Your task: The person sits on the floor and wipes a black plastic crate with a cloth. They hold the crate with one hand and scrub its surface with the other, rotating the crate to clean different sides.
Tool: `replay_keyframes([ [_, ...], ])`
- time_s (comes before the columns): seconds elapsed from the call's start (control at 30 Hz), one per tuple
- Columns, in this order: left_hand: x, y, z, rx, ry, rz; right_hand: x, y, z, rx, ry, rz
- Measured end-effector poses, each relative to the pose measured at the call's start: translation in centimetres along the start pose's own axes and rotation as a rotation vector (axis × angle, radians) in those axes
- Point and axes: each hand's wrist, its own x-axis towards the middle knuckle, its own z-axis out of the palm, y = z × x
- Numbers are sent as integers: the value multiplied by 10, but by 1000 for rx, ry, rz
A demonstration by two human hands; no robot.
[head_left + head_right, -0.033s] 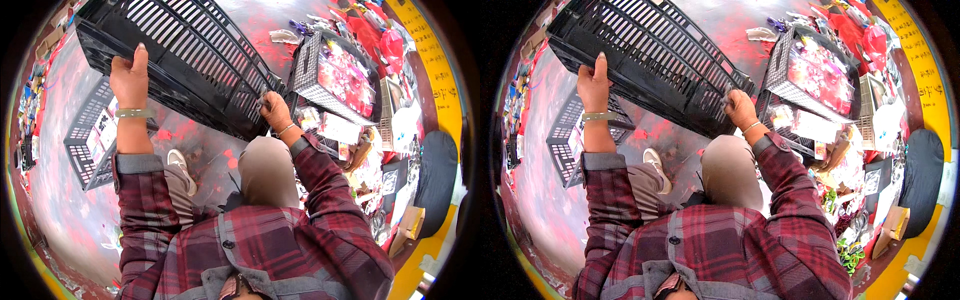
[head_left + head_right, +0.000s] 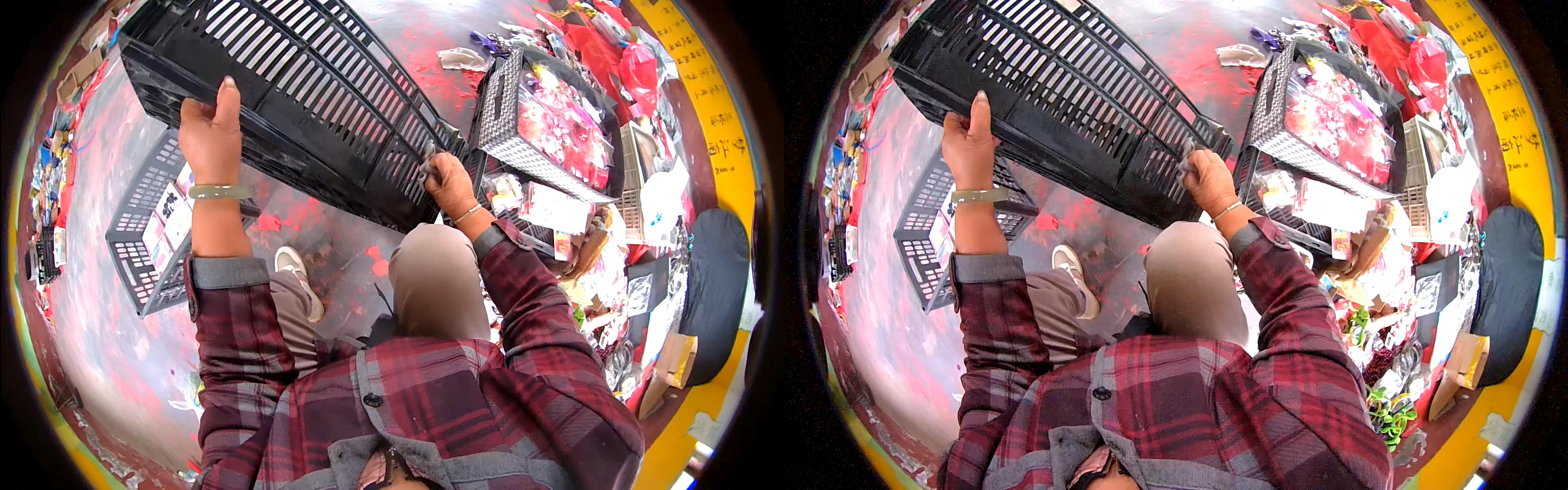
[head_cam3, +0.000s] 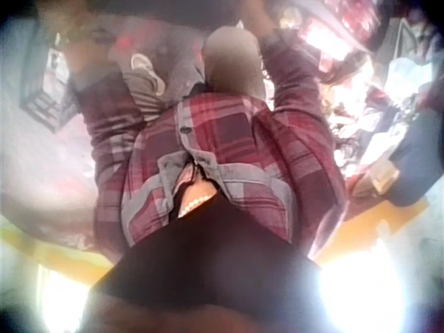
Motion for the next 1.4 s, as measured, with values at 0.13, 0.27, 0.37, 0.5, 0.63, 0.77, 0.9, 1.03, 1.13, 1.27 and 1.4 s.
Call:
replay_keyframes([
  [0.13, 2, 2, -5, -67, -26, -73, -6, -3, -7, -15, 66, -71],
  [0.27, 9, -10, -9, -78, -4, -47, 7, 17, -17, 384, 324, 639],
  [0.37, 10, -14, -11, -20, 29, -4, 46, 38, -43, 957, 637, 575],
  [0.5, 6, -16, -12, -76, 20, -27, 82, 24, -63, 571, 269, 566],
  [0.63, 15, -24, -1, 28, 10, 13, 76, 85, -24, 587, -79, 553],
  [0.77, 11, -19, -6, 31, 32, 25, 87, 86, -20, 353, -172, 505],
  [0.9, 3, -11, -1, -65, 10, 29, 91, 96, -25, -11, -254, 424],
  [1.03, 3, -9, 0, -57, -8, 20, 85, 94, -10, 153, -46, 541],
  [1.13, -1, 0, 1, -60, 2, 3, 83, 78, -5, 174, 111, 632],
  [1.27, -4, 2, 1, -77, 21, -5, 73, 74, -7, 158, 486, 702],
  [1.4, 8, -13, -8, 37, 51, -44, 46, 96, -30, 596, 601, 952],
])
